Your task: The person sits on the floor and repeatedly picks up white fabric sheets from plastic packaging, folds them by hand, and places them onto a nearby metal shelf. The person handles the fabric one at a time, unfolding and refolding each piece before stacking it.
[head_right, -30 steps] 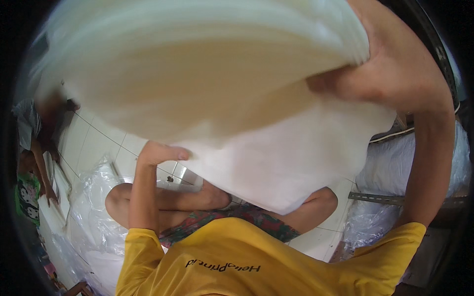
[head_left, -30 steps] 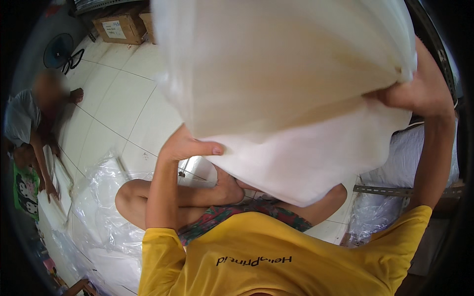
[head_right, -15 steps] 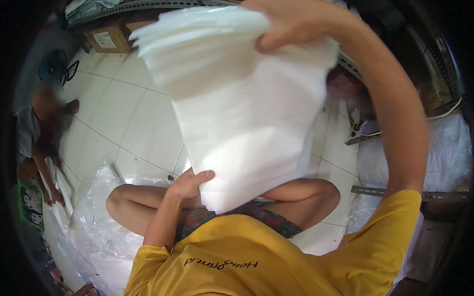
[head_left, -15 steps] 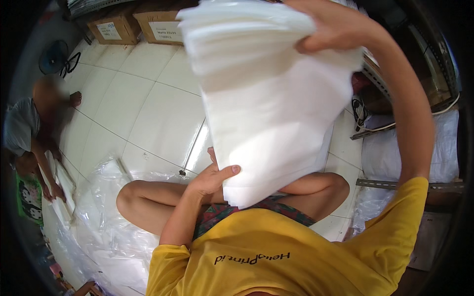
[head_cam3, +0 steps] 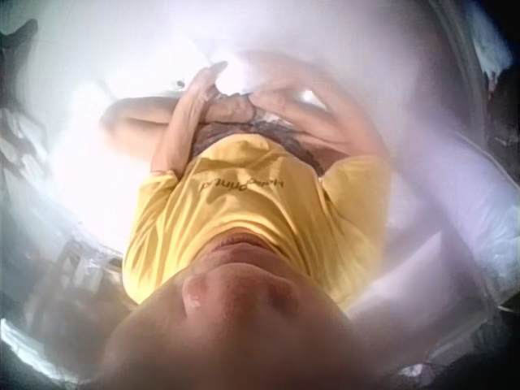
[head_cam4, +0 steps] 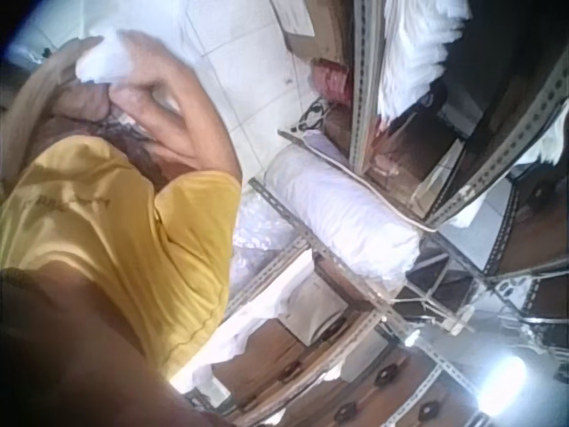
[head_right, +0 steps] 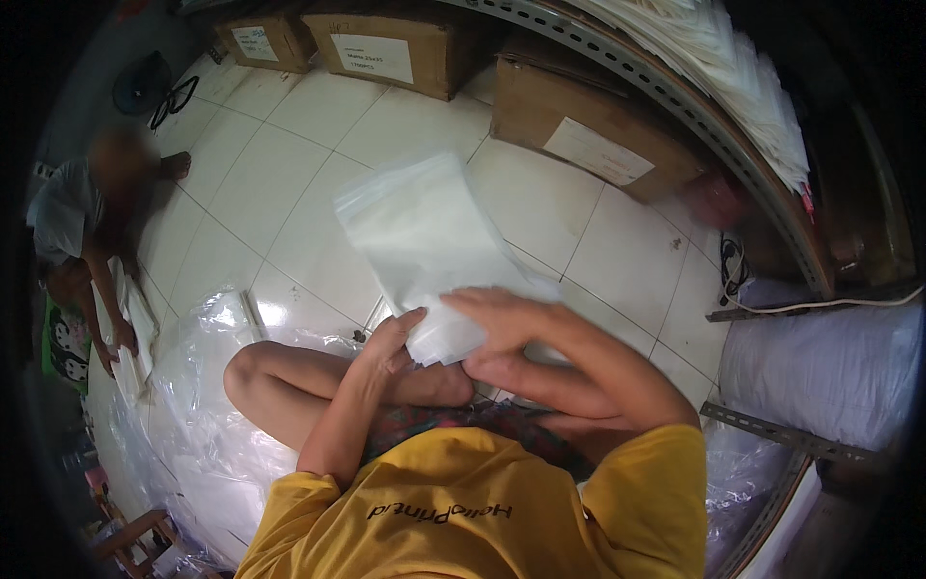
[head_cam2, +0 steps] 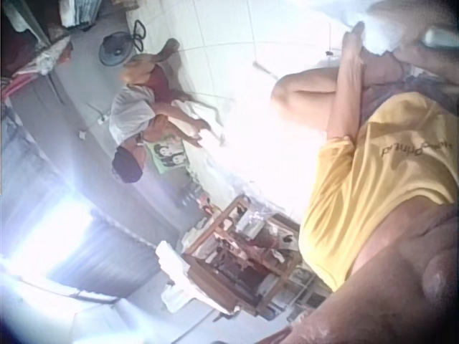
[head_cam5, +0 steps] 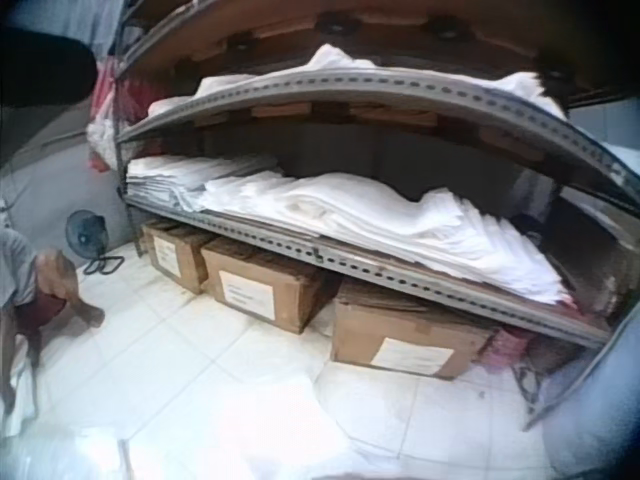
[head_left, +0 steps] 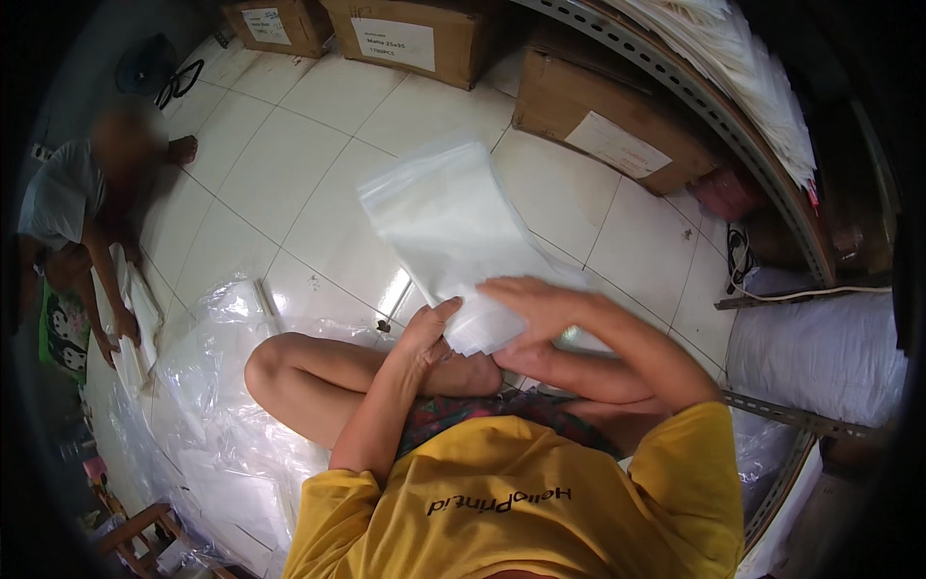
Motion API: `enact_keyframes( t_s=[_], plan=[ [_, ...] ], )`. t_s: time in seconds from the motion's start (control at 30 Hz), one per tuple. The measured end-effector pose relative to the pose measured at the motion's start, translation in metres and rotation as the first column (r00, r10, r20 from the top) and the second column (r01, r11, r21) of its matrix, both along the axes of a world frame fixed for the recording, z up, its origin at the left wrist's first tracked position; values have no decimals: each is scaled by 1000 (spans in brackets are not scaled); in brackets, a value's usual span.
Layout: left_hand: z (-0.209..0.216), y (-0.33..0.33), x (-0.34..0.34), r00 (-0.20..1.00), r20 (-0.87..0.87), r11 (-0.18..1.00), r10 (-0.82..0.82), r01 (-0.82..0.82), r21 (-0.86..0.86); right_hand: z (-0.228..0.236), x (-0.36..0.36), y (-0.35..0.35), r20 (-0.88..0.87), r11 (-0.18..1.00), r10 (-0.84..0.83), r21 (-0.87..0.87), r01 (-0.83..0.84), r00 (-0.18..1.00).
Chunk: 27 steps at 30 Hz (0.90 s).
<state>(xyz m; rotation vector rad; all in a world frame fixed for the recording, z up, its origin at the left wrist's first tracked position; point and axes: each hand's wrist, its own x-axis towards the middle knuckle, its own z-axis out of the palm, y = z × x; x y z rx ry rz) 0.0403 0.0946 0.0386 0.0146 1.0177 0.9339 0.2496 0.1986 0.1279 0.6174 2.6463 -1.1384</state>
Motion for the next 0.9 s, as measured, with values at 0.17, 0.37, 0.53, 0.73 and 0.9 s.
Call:
enact_keyframes(
  t_s=[0.17,0.37,0.53,0.73,0.9],
  plan=[
    [31,1,0,1000,-19,997,6,-4,76,-5,9,-37,-147,928,-163,312,202,976],
    [88,24,9,999,1,976,34,-34,216,-10,-3,-13,-519,818,-308,284,501,797],
    [131,52,0,1000,25,926,0,-10,378,50,-20,14,-563,816,-373,180,549,738],
    [206,63,-1,979,133,845,155,-201,496,130,-40,37,-583,769,-239,374,518,776],
    [213,13,-50,951,182,567,249,-295,769,216,-35,86,-529,472,-157,701,534,834]
  ],
)
